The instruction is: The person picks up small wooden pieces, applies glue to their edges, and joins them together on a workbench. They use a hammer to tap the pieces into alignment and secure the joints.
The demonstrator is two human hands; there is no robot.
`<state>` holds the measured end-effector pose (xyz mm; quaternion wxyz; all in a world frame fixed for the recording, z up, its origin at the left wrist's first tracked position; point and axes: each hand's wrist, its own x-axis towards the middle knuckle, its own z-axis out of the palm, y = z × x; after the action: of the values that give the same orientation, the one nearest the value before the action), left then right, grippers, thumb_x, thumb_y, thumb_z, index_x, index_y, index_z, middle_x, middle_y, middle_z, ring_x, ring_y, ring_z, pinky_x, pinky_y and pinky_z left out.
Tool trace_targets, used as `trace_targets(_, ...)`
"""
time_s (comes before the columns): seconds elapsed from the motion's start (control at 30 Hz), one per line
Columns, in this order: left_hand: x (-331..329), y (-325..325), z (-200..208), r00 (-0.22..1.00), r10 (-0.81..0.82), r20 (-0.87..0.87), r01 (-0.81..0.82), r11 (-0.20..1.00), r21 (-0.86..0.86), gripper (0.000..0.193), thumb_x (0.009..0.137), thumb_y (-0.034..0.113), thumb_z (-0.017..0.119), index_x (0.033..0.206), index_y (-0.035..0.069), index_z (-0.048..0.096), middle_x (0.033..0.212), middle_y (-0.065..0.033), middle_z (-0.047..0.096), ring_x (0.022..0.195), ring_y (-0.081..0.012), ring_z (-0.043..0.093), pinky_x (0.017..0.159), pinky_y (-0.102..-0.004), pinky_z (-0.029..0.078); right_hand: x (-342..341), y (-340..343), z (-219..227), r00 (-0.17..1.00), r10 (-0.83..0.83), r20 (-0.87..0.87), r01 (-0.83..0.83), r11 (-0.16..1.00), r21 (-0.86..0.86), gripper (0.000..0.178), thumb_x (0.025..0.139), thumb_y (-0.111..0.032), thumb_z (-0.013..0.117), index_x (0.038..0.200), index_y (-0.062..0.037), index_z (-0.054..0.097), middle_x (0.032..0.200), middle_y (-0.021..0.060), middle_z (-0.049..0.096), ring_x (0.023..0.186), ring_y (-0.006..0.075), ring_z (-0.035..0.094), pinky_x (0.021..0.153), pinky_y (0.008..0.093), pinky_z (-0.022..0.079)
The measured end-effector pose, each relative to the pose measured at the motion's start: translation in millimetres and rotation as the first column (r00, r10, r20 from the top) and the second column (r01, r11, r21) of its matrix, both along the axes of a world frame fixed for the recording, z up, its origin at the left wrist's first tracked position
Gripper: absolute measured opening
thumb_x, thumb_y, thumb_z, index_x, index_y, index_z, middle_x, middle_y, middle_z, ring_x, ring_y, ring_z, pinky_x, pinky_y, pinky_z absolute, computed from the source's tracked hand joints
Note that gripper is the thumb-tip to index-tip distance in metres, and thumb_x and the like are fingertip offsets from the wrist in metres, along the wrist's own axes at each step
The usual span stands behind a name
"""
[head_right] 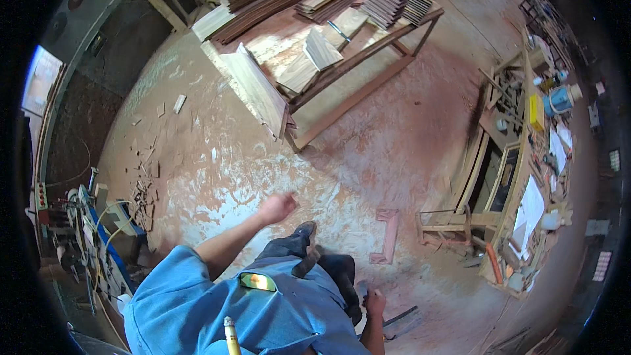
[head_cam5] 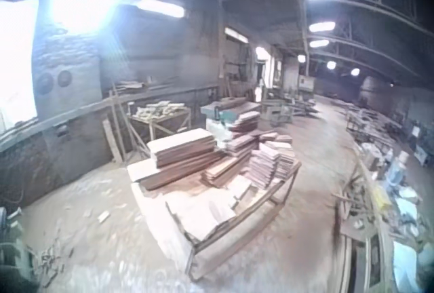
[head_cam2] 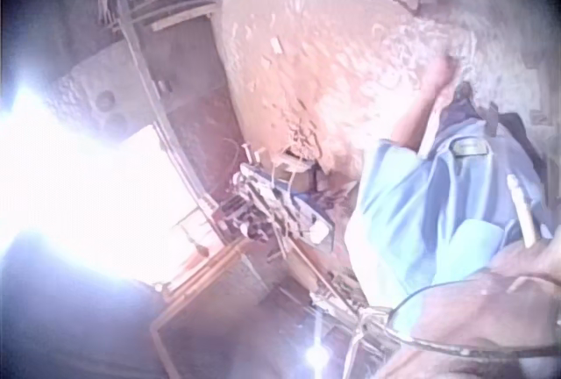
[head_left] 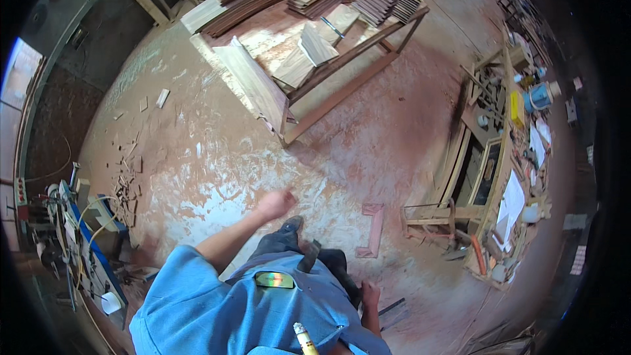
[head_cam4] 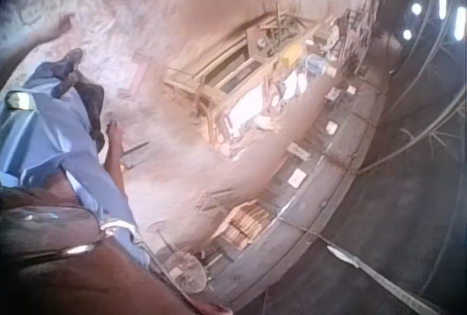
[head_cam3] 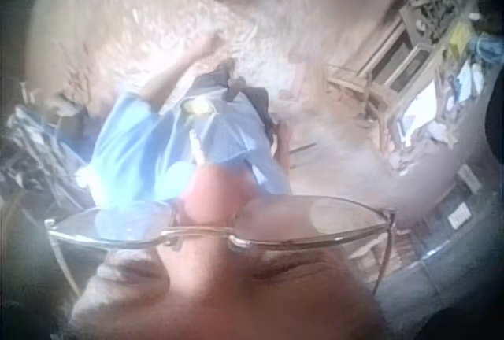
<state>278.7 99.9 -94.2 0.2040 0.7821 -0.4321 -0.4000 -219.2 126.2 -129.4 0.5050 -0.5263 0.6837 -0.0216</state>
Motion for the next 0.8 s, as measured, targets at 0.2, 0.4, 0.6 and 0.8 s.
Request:
trace_targets(0.2,125,-70,91,0.756,0.648,-0.091,-0.640,0.702,-0.313,0.059,0.089,0.039,0.064,0.132,-0.001,0.053,0.097,-0.0207,0.070,0.092,-0.0358,0.068,0.080,-0.0468,0.052,32,-113,-4,0.962,-0.240,0.134,0.212,0.958,0.196,0.030,0.093,-0.029,0.057,0.084,-0.0010,0.061,0.073,0.0105,0.061,0.056,0.0194,0.059,0.048,0.0320,0.048)
trace_targets(0.4,183,-155,130,0.640,0.703,0.310,-0.647,0.711,-0.276,0.087,0.083,0.054,0.068,0.136,-0.010,0.041,0.115,-0.0310,0.063,0.108,-0.0410,0.063,0.093,-0.0457,0.050,56,-237,-23,0.995,-0.088,0.052,0.073,0.967,0.243,0.033,0.100,-0.031,0.051,0.082,-0.0039,0.057,0.069,0.0062,0.057,0.050,0.0184,0.055,0.046,0.0342,0.047)
trace_targets(0.6,185,-220,133,0.561,0.660,0.500,-0.772,0.634,0.030,0.116,0.077,0.066,0.069,0.146,-0.014,0.021,0.128,-0.0341,0.054,0.122,-0.0447,0.052,0.100,-0.0494,0.046,74,-344,-35,0.984,-0.097,0.149,0.053,0.960,0.273,0.030,0.101,-0.031,0.051,0.087,-0.0049,0.055,0.066,0.0055,0.056,0.048,0.0168,0.053,0.042,0.0322,0.045)
trace_targets(0.8,189,-235,122,0.444,0.714,0.541,-0.858,0.514,0.027,0.104,0.075,0.048,0.074,0.146,-0.012,0.026,0.132,-0.0307,0.052,0.126,-0.0418,0.048,0.103,-0.0474,0.044,83,-419,-57,0.992,-0.011,0.128,-0.032,0.943,0.332,0.024,0.101,-0.031,0.051,0.092,-0.0092,0.057,0.067,0.0026,0.058,0.047,0.0138,0.053,0.041,0.0290,0.046)
